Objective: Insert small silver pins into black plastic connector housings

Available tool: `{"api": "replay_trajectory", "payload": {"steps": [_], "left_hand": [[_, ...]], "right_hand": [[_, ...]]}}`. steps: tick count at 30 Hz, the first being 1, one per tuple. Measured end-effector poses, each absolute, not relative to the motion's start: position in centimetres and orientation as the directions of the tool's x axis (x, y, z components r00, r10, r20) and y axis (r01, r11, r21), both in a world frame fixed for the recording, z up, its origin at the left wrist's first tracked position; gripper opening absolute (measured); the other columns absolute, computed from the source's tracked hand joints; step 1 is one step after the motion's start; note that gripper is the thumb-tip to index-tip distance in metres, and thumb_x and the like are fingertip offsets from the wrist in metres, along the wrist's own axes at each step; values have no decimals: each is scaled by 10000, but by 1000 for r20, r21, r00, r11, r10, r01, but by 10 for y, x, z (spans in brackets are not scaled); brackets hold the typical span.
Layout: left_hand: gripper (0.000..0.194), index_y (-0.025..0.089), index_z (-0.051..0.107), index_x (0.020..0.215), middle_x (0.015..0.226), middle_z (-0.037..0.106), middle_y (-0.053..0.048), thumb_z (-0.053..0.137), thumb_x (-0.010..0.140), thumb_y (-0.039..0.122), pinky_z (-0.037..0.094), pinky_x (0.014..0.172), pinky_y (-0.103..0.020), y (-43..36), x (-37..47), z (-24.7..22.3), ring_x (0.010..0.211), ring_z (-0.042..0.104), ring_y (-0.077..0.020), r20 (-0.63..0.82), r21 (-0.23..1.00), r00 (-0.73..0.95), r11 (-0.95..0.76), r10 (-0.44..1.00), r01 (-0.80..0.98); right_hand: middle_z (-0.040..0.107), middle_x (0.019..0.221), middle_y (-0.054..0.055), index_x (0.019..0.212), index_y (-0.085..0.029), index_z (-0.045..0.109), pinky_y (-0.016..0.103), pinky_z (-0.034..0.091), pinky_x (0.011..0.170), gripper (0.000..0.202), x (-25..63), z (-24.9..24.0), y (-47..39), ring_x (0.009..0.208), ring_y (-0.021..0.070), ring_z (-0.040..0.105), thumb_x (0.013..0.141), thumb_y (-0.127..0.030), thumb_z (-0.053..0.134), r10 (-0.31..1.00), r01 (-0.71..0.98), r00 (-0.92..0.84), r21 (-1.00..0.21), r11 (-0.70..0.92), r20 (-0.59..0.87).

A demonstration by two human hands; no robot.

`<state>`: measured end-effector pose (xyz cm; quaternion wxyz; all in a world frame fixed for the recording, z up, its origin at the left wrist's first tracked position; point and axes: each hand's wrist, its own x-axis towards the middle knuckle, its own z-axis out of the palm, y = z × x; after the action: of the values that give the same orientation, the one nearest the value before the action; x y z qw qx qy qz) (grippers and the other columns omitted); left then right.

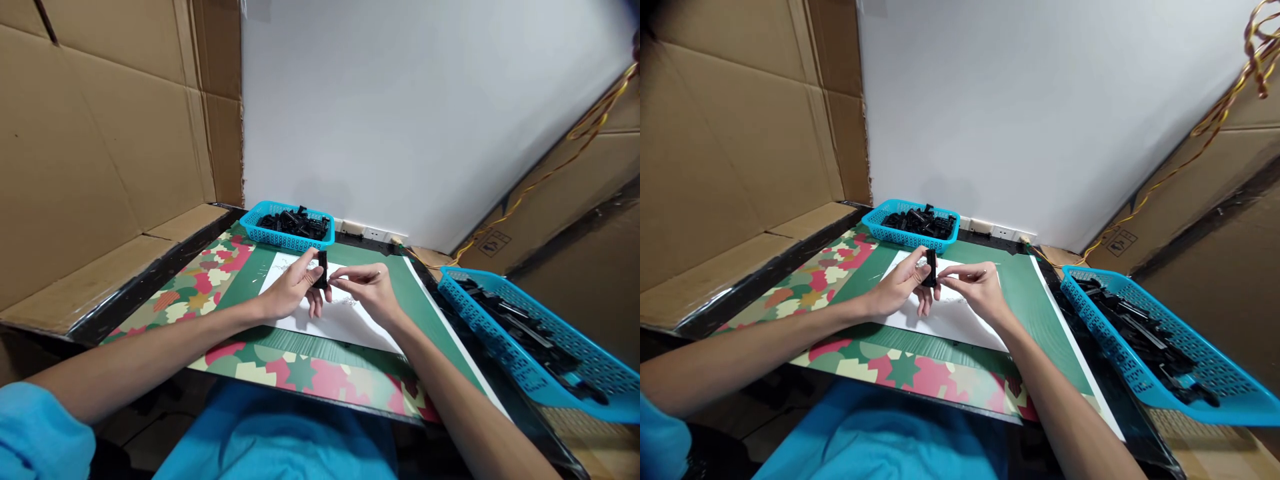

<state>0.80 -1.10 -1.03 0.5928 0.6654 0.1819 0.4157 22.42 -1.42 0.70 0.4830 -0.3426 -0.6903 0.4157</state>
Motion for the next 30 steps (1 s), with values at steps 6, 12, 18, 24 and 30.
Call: {"api": "replay_trajectory", "payload": {"steps": [6,12,18,24,30], "left_hand": [[402,250,368,1113,820,708,-11,517,1065,620,574,457,-257,-10,9,-11,531,724,-183,368,929,566,-267,737,-256],[418,249,376,1105,819,710,-16,521,1056,639,563,452,-246,-9,9,-13,533,726,-182,355,935,567,-266,744,-235],[430,248,373,1100,829,727,-40,525,1052,646,546,437,-244,-11,8,-12,518,720,-184,348,937,568,-260,746,-232],[392,252,366,1086,834,728,-32,503,1071,619,541,422,-234,-13,9,-11,509,711,-173,350,937,582,-258,734,-237],[401,253,360,1073,825,726,-28,515,1066,622,528,407,-237,-15,8,-12,479,693,-168,331,942,591,-228,736,-244]], "right_hand": [[755,693,70,904,-149,879,316,519,614,276,224,8,-16,662,203,673,858,-421,874,848,38,-401,-918,394,347],[769,726,58,962,-167,893,309,526,692,213,226,8,-14,701,185,669,887,-364,863,824,49,-453,-913,404,340],[773,730,52,945,-172,898,286,510,664,206,227,13,-17,672,162,645,888,-367,862,825,69,-474,-921,383,308],[769,719,57,935,-163,898,270,495,613,225,226,13,-18,628,147,618,877,-378,869,836,77,-471,-931,356,280],[786,754,73,999,-171,900,320,542,720,257,225,13,-17,711,190,677,898,-401,847,811,71,-513,-928,365,280]]}}
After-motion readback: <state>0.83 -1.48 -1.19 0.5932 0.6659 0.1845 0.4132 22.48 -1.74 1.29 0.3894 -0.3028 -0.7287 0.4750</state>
